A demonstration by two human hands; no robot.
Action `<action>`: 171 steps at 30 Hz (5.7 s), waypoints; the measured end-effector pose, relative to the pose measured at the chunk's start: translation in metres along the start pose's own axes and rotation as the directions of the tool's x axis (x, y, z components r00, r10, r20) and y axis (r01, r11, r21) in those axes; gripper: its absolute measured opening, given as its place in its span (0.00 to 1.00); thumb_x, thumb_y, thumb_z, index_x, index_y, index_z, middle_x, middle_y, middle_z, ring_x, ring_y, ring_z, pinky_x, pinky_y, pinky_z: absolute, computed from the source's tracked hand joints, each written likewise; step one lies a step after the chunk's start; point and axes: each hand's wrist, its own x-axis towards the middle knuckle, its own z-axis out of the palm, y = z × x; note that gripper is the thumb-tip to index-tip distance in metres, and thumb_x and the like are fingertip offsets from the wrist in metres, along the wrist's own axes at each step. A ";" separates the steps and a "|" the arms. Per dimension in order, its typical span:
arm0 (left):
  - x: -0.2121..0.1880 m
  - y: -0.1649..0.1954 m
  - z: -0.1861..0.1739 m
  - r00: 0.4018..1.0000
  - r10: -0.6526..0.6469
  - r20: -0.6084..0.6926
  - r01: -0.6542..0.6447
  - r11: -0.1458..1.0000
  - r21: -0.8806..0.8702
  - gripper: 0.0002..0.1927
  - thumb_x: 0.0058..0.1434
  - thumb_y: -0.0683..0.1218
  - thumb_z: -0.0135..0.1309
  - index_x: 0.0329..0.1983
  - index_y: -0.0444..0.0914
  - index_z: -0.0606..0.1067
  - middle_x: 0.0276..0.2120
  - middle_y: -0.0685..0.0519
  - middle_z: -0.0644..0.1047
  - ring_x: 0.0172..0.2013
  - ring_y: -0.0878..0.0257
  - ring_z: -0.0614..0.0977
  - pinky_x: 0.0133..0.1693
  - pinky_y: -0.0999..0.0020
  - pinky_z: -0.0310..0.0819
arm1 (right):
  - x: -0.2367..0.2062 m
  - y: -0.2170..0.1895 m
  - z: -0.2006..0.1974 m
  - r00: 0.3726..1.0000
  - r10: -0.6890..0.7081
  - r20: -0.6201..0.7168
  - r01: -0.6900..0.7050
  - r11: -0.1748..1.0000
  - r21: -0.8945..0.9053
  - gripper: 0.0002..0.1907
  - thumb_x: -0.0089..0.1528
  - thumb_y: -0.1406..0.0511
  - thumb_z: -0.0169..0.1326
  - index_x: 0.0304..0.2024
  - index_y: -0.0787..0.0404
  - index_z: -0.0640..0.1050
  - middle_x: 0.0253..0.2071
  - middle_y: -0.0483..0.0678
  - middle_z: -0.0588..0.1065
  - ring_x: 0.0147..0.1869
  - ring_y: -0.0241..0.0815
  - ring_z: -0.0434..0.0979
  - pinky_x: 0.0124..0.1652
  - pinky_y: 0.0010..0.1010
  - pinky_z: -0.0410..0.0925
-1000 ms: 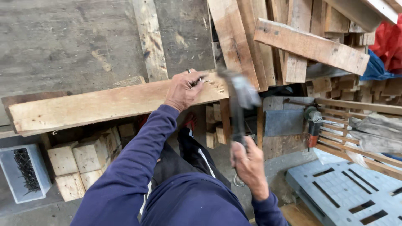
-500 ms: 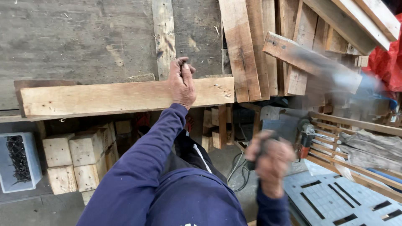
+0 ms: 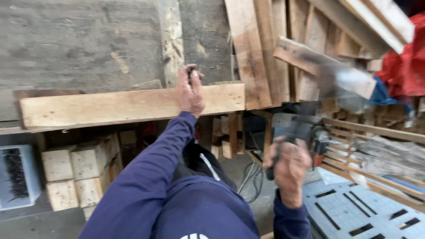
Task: The person repeatedly picks up wooden planks and smaller blocks, aligns them on a workbench, and hammers nails into the wood using a claw hammer. The person moves finished pieces aside and continues the process with new pieces.
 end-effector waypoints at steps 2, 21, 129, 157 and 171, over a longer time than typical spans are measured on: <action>0.001 -0.001 0.000 1.000 0.026 -0.008 -0.026 0.999 0.018 0.09 0.77 0.44 0.41 0.55 0.36 0.69 0.35 0.53 0.75 0.37 0.68 0.75 0.42 0.71 0.72 | 0.013 -0.032 -0.020 0.900 -0.430 0.066 0.391 0.865 0.315 0.29 0.70 0.43 0.46 0.52 0.61 0.72 0.31 0.48 0.73 0.29 0.39 0.76 0.31 0.30 0.72; 0.006 0.004 0.005 0.982 -0.070 0.177 0.067 0.997 0.023 0.11 0.76 0.46 0.42 0.54 0.37 0.71 0.36 0.55 0.77 0.32 0.71 0.73 0.35 0.74 0.71 | -0.001 0.123 0.024 0.932 0.345 0.115 -0.305 0.913 -0.271 0.19 0.67 0.53 0.54 0.38 0.63 0.73 0.20 0.41 0.68 0.19 0.31 0.68 0.21 0.26 0.64; 0.081 0.101 -0.555 0.852 -0.514 -0.095 0.085 -0.042 0.995 0.59 0.45 0.59 0.75 0.75 0.37 0.56 0.31 0.42 0.75 0.29 0.52 0.77 0.32 0.61 0.72 | 0.094 0.147 0.281 0.692 -0.317 0.649 0.679 0.592 -0.435 0.46 0.56 0.52 0.73 0.68 0.61 0.67 0.67 0.54 0.68 0.71 0.50 0.67 0.71 0.37 0.63; 0.024 0.058 -0.190 0.680 -0.404 0.613 -0.533 0.303 0.790 0.58 0.43 0.54 0.74 0.70 0.25 0.57 0.30 0.43 0.80 0.31 0.48 0.84 0.34 0.58 0.80 | 0.088 0.156 0.273 0.609 -0.234 0.758 0.792 0.130 -0.597 0.49 0.64 0.30 0.41 0.77 0.48 0.56 0.78 0.46 0.54 0.80 0.47 0.51 0.74 0.45 0.52; 0.010 0.041 -0.203 0.752 -0.127 0.647 -0.470 0.584 0.661 0.52 0.43 0.51 0.68 0.67 0.23 0.59 0.29 0.38 0.78 0.30 0.45 0.81 0.33 0.54 0.76 | 0.038 0.148 0.264 0.733 -0.281 0.619 0.653 0.545 -0.526 0.32 0.60 0.59 0.64 0.64 0.64 0.70 0.61 0.62 0.70 0.65 0.64 0.68 0.61 0.51 0.64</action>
